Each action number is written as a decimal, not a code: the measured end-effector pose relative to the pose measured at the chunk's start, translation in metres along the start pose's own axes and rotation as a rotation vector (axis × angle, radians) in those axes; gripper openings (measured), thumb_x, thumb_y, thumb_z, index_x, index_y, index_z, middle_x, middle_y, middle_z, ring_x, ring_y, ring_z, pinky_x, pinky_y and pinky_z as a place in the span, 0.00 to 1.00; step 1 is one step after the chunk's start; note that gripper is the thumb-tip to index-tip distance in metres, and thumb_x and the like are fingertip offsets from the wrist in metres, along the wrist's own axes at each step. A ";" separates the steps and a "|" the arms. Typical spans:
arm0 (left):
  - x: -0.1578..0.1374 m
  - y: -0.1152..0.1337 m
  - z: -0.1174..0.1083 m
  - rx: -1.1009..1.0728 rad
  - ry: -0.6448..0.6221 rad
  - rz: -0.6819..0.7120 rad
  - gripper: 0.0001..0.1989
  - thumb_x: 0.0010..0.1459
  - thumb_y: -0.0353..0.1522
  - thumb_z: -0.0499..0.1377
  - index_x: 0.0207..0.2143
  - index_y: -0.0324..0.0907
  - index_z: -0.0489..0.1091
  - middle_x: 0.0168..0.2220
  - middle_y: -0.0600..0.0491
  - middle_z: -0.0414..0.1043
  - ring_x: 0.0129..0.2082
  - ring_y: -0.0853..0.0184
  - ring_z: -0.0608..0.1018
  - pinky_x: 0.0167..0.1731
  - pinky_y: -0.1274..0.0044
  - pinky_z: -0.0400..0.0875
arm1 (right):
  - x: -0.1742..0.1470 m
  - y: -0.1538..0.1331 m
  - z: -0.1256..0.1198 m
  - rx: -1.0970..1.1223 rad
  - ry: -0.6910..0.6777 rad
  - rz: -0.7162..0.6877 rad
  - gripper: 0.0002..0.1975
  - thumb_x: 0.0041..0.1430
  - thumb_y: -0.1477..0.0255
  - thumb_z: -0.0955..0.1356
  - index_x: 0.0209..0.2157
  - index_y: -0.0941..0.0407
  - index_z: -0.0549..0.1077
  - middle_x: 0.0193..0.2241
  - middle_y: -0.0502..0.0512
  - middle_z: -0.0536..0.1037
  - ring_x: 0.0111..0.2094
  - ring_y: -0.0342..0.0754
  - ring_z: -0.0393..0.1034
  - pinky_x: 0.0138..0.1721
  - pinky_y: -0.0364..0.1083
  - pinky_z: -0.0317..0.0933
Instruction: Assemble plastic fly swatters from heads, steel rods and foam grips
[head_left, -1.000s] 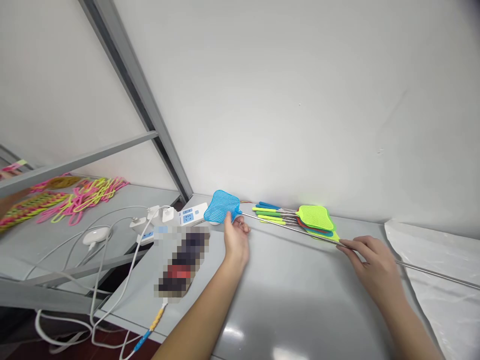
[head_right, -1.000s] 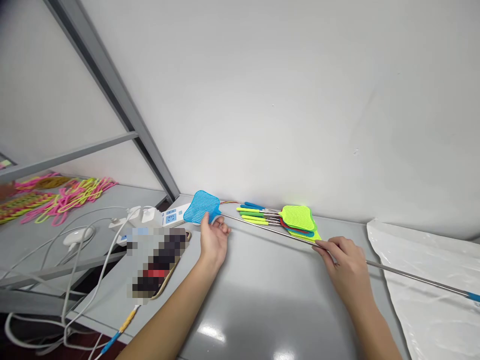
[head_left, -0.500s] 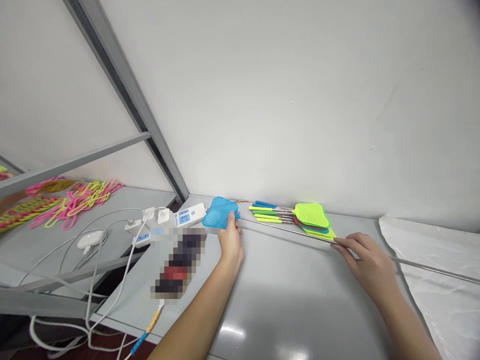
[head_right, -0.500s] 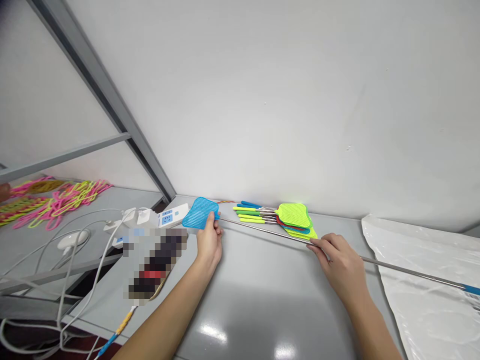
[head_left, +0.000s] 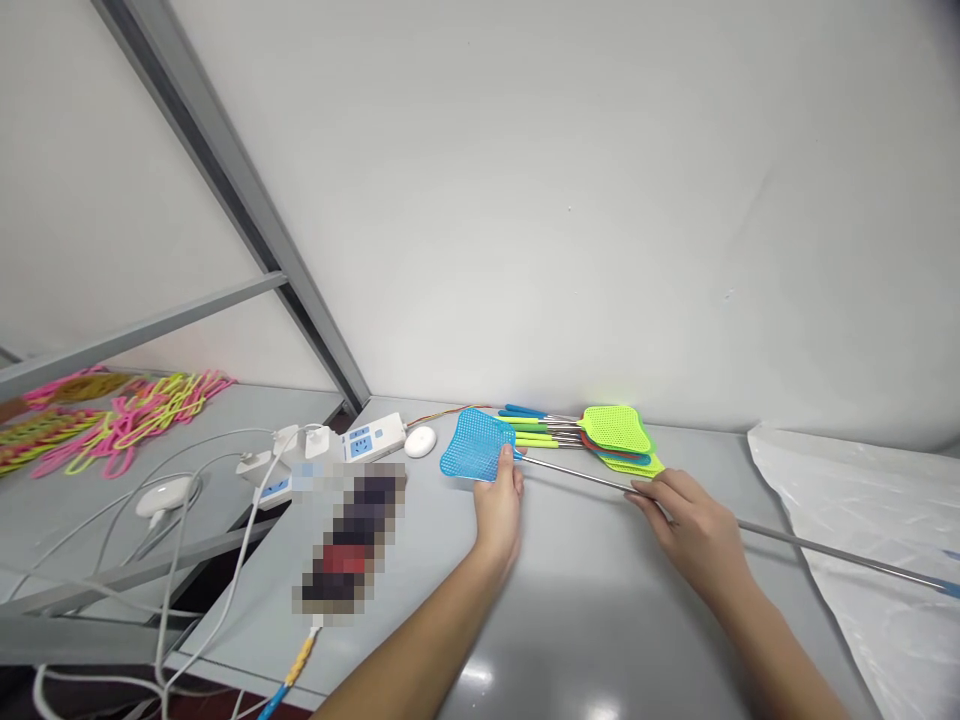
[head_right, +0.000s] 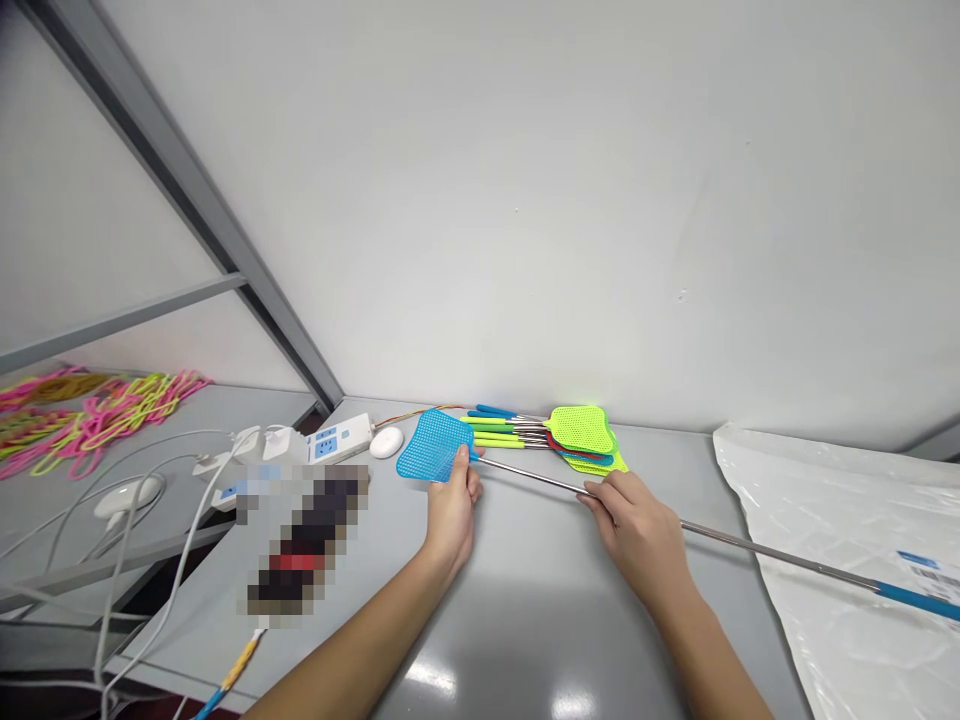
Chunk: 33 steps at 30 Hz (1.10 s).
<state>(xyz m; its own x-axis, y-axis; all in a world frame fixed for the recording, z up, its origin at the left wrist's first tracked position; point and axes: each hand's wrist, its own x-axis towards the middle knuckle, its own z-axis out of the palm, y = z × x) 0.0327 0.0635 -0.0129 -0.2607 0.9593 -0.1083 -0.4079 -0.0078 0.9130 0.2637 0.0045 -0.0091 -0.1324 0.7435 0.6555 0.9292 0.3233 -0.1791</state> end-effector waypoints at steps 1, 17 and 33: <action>0.000 0.001 0.000 0.001 -0.007 -0.007 0.20 0.53 0.48 0.59 0.32 0.38 0.72 0.21 0.58 0.61 0.18 0.77 0.53 0.20 0.80 0.50 | 0.000 -0.001 -0.001 -0.012 0.003 -0.002 0.06 0.62 0.68 0.66 0.36 0.53 0.74 0.29 0.51 0.74 0.31 0.43 0.68 0.27 0.41 0.54; -0.038 -0.005 0.018 0.102 -0.387 -0.172 0.21 0.51 0.49 0.60 0.31 0.38 0.76 0.17 0.57 0.59 0.19 0.73 0.60 0.22 0.78 0.52 | 0.006 -0.042 0.014 0.160 -0.072 -0.016 0.11 0.65 0.67 0.62 0.40 0.53 0.76 0.29 0.54 0.74 0.30 0.43 0.69 0.31 0.41 0.60; 0.016 0.002 0.001 -0.289 0.022 -0.128 0.18 0.48 0.45 0.64 0.31 0.40 0.68 0.25 0.57 0.65 0.20 0.76 0.64 0.20 0.81 0.56 | 0.001 -0.018 0.004 0.020 -0.258 0.091 0.14 0.65 0.61 0.61 0.37 0.51 0.74 0.29 0.51 0.75 0.30 0.45 0.70 0.30 0.43 0.58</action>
<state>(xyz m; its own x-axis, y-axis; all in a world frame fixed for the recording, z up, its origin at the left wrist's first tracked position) 0.0283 0.0787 -0.0123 -0.2087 0.9513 -0.2267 -0.6696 0.0299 0.7422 0.2460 0.0015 -0.0081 -0.1349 0.8936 0.4282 0.9345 0.2583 -0.2447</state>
